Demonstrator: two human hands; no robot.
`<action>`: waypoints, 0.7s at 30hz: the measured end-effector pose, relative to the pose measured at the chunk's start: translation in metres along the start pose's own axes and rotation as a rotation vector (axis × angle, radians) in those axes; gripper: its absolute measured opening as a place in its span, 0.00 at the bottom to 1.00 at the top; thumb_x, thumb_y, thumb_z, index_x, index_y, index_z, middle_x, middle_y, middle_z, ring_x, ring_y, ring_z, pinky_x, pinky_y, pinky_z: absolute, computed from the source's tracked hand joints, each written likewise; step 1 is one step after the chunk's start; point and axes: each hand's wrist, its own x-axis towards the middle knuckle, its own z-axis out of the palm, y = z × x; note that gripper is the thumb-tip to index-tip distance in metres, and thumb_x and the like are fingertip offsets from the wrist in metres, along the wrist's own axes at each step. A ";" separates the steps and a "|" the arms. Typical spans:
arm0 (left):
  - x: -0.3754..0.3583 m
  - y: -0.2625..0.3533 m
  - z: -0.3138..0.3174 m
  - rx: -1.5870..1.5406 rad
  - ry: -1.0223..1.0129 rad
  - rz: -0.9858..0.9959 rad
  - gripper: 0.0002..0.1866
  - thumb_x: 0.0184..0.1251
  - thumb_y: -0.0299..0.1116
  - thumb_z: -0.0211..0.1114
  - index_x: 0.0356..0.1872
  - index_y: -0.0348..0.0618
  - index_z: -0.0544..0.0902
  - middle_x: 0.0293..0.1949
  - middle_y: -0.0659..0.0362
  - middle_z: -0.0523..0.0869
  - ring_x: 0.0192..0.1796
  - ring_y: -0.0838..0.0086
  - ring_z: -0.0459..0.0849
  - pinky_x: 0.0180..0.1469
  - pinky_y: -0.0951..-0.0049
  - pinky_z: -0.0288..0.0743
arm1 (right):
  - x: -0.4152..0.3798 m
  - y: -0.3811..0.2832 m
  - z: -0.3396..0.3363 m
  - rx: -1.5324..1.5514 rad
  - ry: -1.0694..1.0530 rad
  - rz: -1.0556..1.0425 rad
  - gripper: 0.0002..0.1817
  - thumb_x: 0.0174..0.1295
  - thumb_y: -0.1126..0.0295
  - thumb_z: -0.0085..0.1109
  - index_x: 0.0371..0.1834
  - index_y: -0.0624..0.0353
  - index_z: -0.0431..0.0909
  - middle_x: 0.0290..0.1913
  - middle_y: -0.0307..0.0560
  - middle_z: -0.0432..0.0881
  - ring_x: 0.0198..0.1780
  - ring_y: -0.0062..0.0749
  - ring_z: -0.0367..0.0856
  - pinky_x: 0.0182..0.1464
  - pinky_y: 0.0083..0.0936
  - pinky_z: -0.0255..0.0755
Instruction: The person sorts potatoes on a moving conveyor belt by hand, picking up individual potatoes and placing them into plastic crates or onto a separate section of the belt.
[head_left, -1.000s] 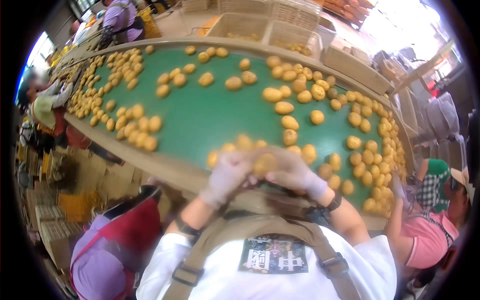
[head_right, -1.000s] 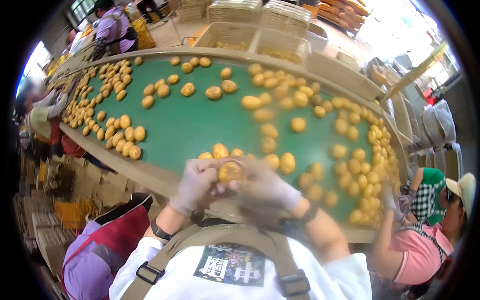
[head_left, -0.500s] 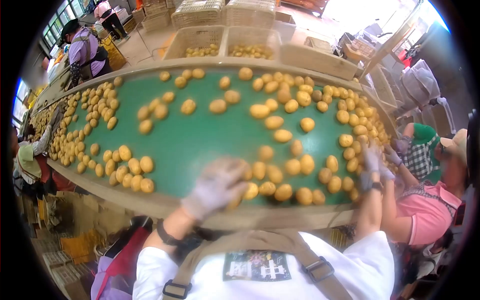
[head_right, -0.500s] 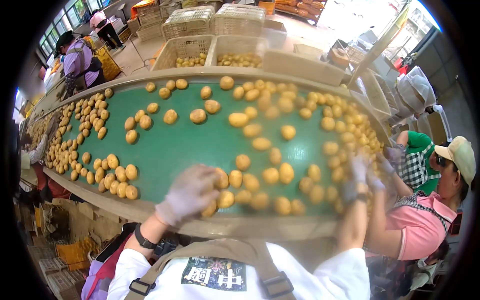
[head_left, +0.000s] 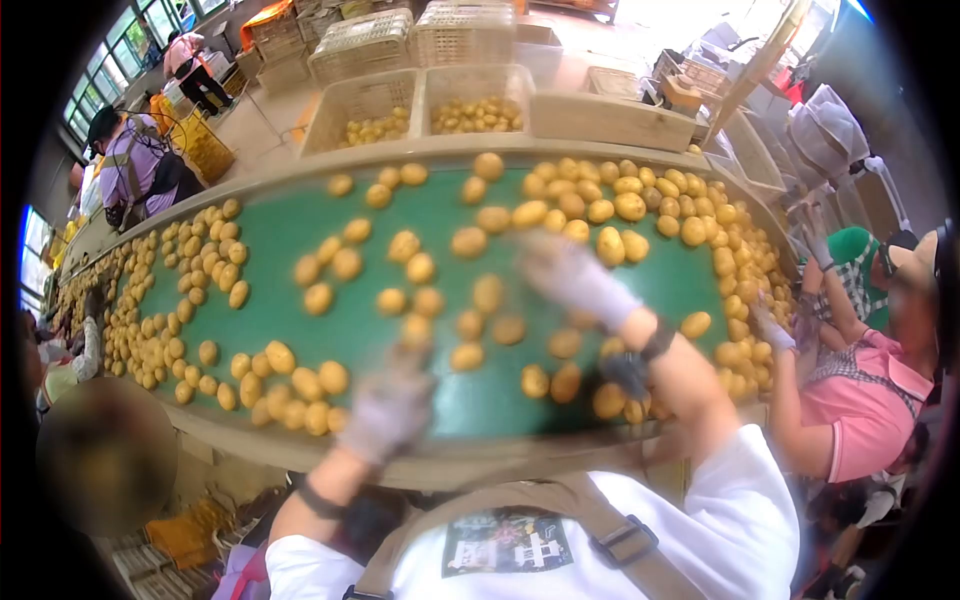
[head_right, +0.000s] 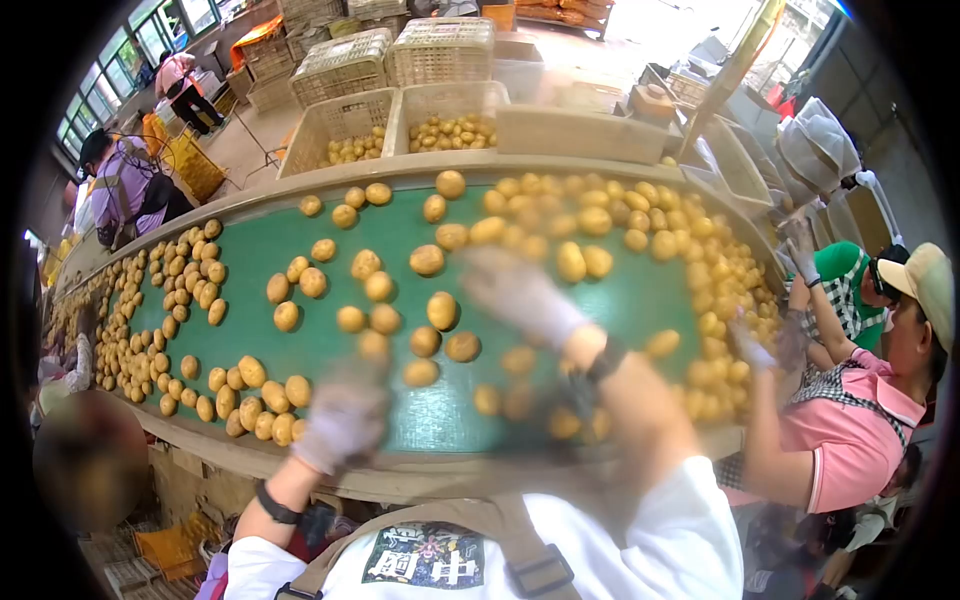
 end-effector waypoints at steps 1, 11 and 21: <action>-0.015 -0.023 -0.020 0.176 -0.053 -0.169 0.04 0.49 0.30 0.64 0.28 0.47 0.82 0.39 0.51 0.82 0.42 0.54 0.81 0.44 0.48 0.73 | 0.019 0.026 -0.005 -0.221 0.084 0.003 0.21 0.68 0.63 0.58 0.64 0.53 0.78 0.53 0.60 0.82 0.58 0.56 0.79 0.60 0.51 0.73; -0.118 -0.058 -0.047 -0.245 0.260 -0.563 0.24 0.69 0.35 0.65 0.66 0.46 0.81 0.68 0.46 0.78 0.73 0.49 0.72 0.74 0.51 0.66 | 0.023 0.034 0.023 -0.090 -0.131 0.381 0.15 0.68 0.68 0.56 0.55 0.56 0.83 0.57 0.58 0.81 0.57 0.53 0.81 0.57 0.42 0.77; -0.140 -0.040 -0.034 -1.294 0.327 -0.194 0.22 0.67 0.29 0.69 0.62 0.41 0.79 0.51 0.54 0.83 0.55 0.61 0.82 0.58 0.64 0.77 | -0.018 -0.153 0.083 0.151 -0.220 -0.358 0.29 0.66 0.71 0.63 0.72 0.57 0.73 0.71 0.59 0.74 0.76 0.54 0.66 0.77 0.42 0.61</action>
